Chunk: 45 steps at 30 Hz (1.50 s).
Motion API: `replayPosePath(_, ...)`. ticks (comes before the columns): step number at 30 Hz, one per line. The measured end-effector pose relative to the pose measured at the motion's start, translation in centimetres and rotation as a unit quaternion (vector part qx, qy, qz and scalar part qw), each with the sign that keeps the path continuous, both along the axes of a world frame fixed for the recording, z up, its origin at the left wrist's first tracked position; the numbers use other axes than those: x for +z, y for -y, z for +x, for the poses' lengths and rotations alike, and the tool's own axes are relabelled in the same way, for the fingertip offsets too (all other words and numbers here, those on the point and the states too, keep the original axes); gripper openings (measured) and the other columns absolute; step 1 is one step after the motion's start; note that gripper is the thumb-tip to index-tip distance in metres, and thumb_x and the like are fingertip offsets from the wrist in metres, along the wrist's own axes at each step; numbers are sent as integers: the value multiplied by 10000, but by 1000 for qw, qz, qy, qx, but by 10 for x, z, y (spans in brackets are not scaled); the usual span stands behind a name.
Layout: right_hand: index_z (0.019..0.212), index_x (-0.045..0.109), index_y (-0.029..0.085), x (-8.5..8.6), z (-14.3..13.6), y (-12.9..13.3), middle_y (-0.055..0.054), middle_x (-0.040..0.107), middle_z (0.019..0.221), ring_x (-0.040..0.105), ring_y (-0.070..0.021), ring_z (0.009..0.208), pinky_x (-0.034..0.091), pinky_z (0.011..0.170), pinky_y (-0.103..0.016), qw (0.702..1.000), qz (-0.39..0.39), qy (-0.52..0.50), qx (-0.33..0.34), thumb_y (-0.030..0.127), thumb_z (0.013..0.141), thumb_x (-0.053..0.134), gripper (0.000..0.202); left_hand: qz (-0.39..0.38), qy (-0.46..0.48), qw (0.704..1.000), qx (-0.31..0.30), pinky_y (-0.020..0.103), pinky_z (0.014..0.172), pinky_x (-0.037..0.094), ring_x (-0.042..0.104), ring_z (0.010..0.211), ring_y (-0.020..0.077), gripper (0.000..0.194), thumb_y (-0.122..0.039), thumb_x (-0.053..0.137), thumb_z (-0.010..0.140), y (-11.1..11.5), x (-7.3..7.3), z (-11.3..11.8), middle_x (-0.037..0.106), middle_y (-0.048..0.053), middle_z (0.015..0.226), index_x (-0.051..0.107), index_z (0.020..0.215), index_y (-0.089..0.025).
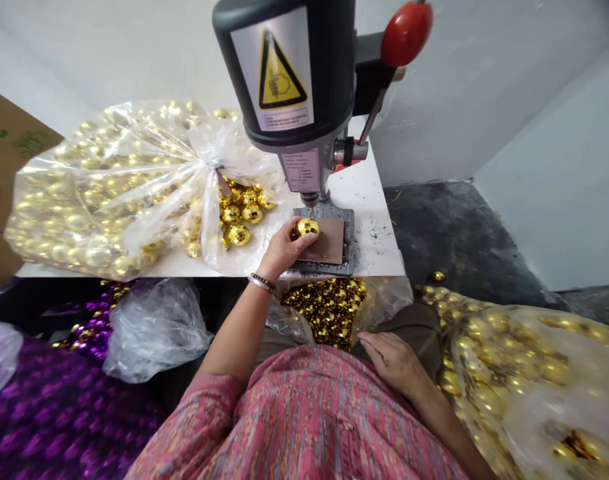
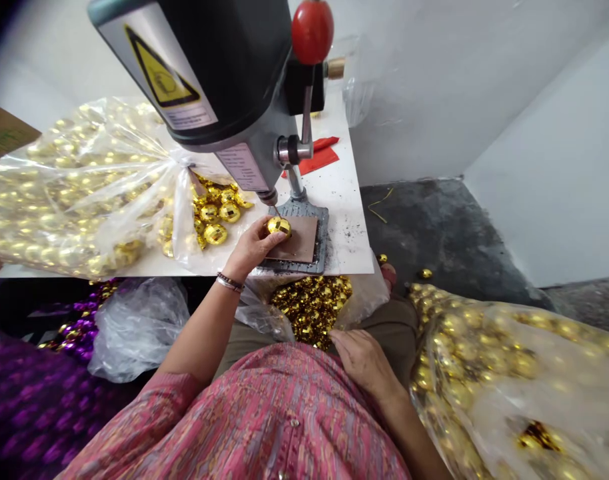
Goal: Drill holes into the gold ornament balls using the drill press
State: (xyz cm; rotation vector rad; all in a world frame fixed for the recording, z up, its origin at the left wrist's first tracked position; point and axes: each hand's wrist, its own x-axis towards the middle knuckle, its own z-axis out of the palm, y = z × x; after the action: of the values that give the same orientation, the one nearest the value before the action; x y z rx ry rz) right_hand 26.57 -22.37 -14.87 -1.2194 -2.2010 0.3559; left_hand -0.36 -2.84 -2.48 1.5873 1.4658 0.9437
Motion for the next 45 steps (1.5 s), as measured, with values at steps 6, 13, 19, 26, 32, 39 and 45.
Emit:
replayPosePath(6, 1051, 793, 178, -4, 1, 0, -59, 799, 969, 755, -104, 840, 633, 808, -249, 999, -40, -3, -11, 269, 1042, 457, 348, -10, -96, 995, 21, 291, 826, 539, 687, 901, 197, 513, -265, 877, 764, -2, 12, 17, 777, 31, 1021, 728, 1246, -175)
replayPosePath(13, 1030, 786, 198, 10, 0, -5, -39, 795, 930, 750, -96, 823, 617, 752, -218, 998, -34, -25, -50, 313, 1054, 434, 371, 10, -87, 996, 20, 310, 849, 558, 698, 909, 210, 531, -277, 887, 744, -5, 3, 22, 788, 45, 1018, 751, 1248, -182)
replayPosePath(19, 1318, 699, 182, 37, -11, -69, -124, 753, 1224, 703, -186, 1157, 579, 1069, -349, 991, -11, -2, -136, 431, 1047, 438, 451, 57, -78, 995, 16, 337, 902, 554, 702, 936, 227, 548, -300, 874, 760, -1, -12, 19, 789, 52, 1019, 739, 1275, -170)
replayPosePath(26, 1464, 577, 119, 41, -19, -148, -218, 666, 1356, 593, -337, 1263, 497, 1127, -520, 988, -21, 74, -133, 848, 826, 587, 969, 74, -86, 994, 3, 339, 911, 550, 705, 952, 238, 520, -337, 846, 802, 2, -15, 14, 788, 62, 1040, 730, 1282, -175)
replayPosePath(32, 1510, 528, 110, 38, -12, -162, -222, 615, 1440, 545, -347, 1333, 455, 1169, -510, 988, -35, 121, -88, 876, 821, 555, 1031, 63, -132, 988, -45, 320, 912, 549, 713, 972, 236, 586, -350, 873, 764, -5, -9, 1, 791, 33, 1029, 724, 1310, -197)
replayPosePath(39, 1494, 541, 71, 41, -1, -171, -228, 628, 1423, 530, -362, 1346, 437, 1192, -520, 987, -35, 152, -33, 862, 823, 565, 1038, 81, -121, 988, -43, 312, 913, 535, 703, 970, 230, 498, -340, 826, 825, 3, -13, 2, 780, 34, 1049, 712, 1289, -201)
replayPosePath(45, 1505, 537, 92, 41, 5, -181, -210, 628, 1434, 530, -354, 1342, 454, 1176, -507, 987, -30, 157, -5, 868, 820, 562, 1035, 82, -127, 989, -9, 310, 907, 526, 697, 987, 230, 493, -355, 811, 847, 10, -15, 5, 781, 31, 1089, 696, 1309, -227)
